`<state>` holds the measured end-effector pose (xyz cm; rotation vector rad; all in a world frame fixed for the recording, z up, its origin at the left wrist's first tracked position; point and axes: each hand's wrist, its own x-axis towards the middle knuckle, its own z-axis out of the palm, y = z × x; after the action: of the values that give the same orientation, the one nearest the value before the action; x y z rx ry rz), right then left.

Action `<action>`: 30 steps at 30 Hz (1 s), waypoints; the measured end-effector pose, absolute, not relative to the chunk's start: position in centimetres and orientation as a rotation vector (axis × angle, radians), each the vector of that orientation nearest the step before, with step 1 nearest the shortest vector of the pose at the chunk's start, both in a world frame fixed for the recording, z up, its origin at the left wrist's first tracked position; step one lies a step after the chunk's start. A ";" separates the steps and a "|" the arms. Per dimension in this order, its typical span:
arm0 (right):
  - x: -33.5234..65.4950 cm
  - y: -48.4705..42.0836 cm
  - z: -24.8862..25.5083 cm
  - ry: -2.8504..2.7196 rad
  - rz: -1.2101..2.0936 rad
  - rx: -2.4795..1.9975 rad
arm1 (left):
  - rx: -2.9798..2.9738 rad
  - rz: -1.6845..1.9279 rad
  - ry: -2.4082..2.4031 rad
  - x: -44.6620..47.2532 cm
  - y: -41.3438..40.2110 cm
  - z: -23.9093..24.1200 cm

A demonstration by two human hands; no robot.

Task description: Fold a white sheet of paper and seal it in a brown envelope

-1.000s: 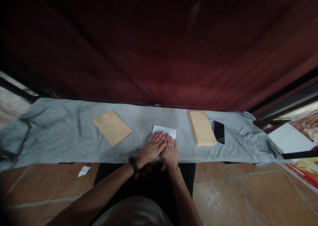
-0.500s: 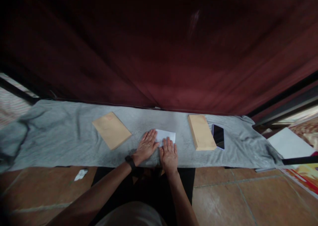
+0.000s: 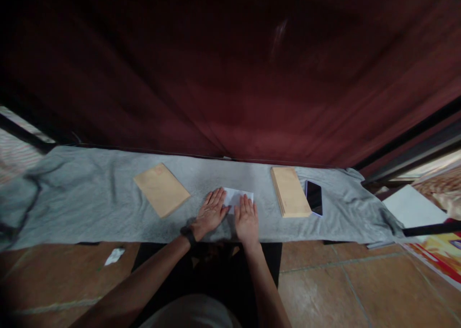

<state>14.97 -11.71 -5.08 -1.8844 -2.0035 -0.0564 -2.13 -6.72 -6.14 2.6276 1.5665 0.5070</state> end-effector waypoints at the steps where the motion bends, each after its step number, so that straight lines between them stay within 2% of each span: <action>1: 14.3 -11.2 -4.9 -2.051 -0.017 -1.828 | 2.628 0.492 1.564 -2.1 -6.7 -6.1; 6: 11.7 -9.1 -5.0 -2.191 0.120 -1.702 | 2.638 0.415 1.565 -2.2 -6.6 -6.1; 16: 14.4 -8.2 -6.2 -2.081 -0.042 -1.866 | 2.649 0.556 1.557 -2.2 -6.8 -6.1; 30: 18.6 -11.0 -7.4 -1.849 -0.209 -2.055 | 2.632 0.462 1.596 -2.1 -6.8 -5.6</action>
<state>18.64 -11.04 -7.39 -2.0545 -1.8491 -0.2090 -2.14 -6.84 -5.56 2.6322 1.5961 0.4615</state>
